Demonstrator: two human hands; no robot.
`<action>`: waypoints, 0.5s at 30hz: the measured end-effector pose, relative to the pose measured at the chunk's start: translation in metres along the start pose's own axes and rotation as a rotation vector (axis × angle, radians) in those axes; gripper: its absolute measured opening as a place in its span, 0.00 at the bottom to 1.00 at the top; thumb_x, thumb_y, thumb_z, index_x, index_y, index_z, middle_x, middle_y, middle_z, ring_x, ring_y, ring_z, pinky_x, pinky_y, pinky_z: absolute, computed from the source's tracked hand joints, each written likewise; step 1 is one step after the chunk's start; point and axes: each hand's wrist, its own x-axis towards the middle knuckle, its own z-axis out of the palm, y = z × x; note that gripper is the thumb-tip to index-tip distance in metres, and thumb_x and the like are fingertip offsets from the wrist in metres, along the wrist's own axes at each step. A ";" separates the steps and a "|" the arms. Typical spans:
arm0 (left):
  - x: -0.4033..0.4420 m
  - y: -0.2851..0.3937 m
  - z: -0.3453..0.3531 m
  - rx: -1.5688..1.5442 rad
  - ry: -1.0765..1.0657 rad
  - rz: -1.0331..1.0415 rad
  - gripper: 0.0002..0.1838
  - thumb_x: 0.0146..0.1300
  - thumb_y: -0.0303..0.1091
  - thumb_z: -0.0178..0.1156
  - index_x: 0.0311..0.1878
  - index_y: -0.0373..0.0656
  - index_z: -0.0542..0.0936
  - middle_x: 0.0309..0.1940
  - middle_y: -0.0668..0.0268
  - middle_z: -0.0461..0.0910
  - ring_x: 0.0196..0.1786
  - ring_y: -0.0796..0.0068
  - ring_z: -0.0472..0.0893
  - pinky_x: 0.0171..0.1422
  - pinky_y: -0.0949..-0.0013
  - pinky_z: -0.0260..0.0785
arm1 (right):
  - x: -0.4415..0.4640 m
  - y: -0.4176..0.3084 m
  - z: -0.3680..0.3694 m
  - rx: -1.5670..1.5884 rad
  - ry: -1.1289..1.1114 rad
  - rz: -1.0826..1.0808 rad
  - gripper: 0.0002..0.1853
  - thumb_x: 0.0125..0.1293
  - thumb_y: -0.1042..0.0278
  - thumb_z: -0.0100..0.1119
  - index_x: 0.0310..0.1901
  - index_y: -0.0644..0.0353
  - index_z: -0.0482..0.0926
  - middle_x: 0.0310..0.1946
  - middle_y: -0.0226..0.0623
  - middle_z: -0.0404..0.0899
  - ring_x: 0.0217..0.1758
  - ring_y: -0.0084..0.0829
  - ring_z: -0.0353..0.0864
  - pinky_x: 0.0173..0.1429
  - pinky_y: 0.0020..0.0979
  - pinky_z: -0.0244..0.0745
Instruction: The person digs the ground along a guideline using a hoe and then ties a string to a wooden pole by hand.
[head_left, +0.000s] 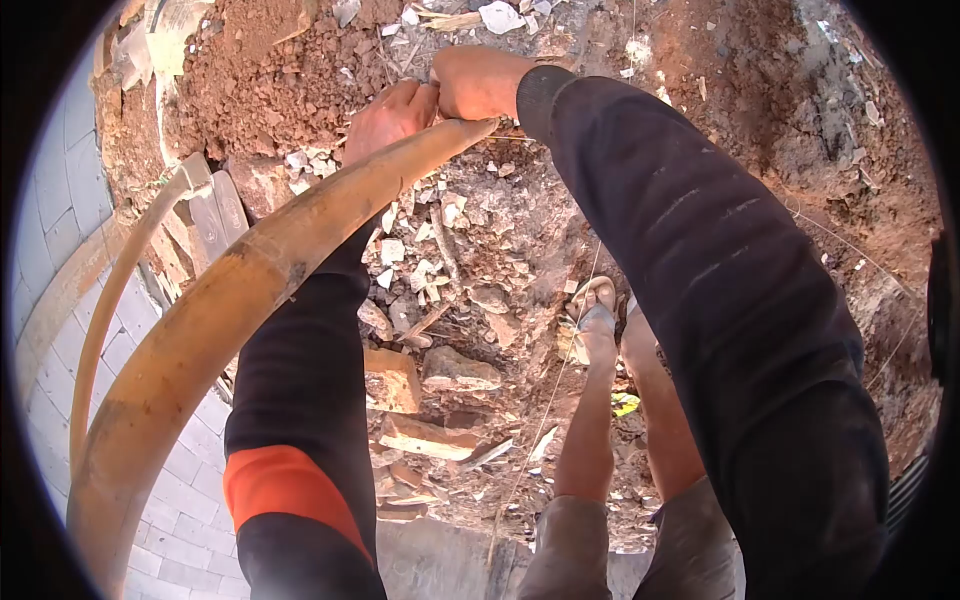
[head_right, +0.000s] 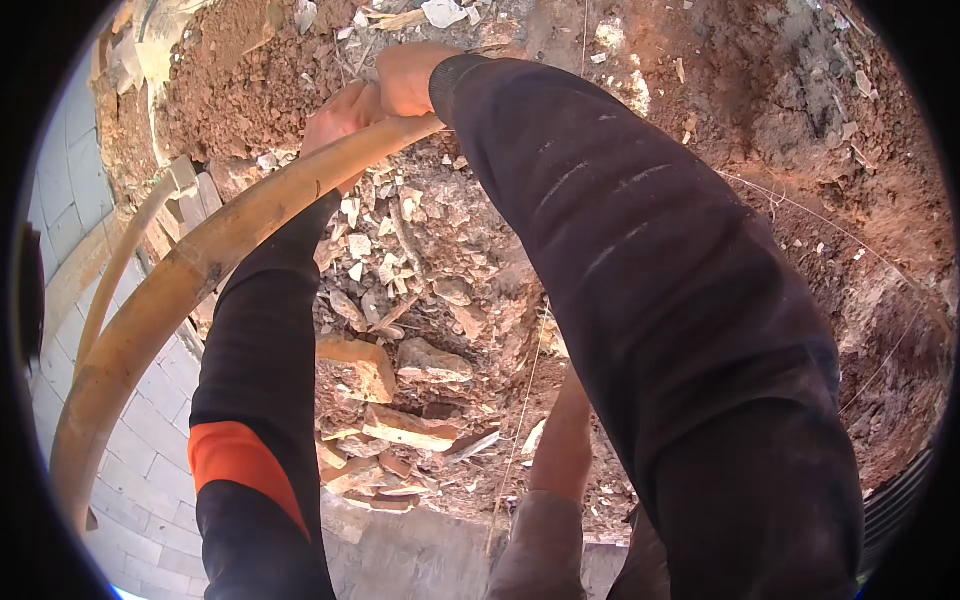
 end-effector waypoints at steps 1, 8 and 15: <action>0.001 0.000 -0.001 -0.020 0.033 0.019 0.14 0.56 0.30 0.64 0.45 0.44 0.72 0.37 0.57 0.74 0.45 0.50 0.81 0.44 0.51 0.79 | -0.003 -0.003 -0.002 -0.034 0.060 -0.001 0.11 0.59 0.69 0.62 0.41 0.66 0.85 0.38 0.56 0.86 0.41 0.49 0.87 0.44 0.44 0.82; -0.020 0.020 0.000 -0.169 0.189 -0.285 0.13 0.68 0.38 0.59 0.50 0.42 0.77 0.44 0.55 0.80 0.43 0.49 0.83 0.43 0.51 0.78 | -0.026 0.010 0.006 0.046 0.197 -0.015 0.13 0.59 0.67 0.63 0.42 0.67 0.84 0.39 0.55 0.86 0.43 0.53 0.87 0.48 0.47 0.81; -0.027 0.060 0.027 -1.091 0.018 -0.983 0.12 0.68 0.39 0.65 0.45 0.40 0.80 0.28 0.64 0.82 0.25 0.76 0.79 0.21 0.75 0.71 | -0.024 0.040 0.034 0.058 0.438 -0.050 0.16 0.64 0.60 0.58 0.37 0.69 0.85 0.30 0.58 0.85 0.37 0.60 0.85 0.45 0.53 0.80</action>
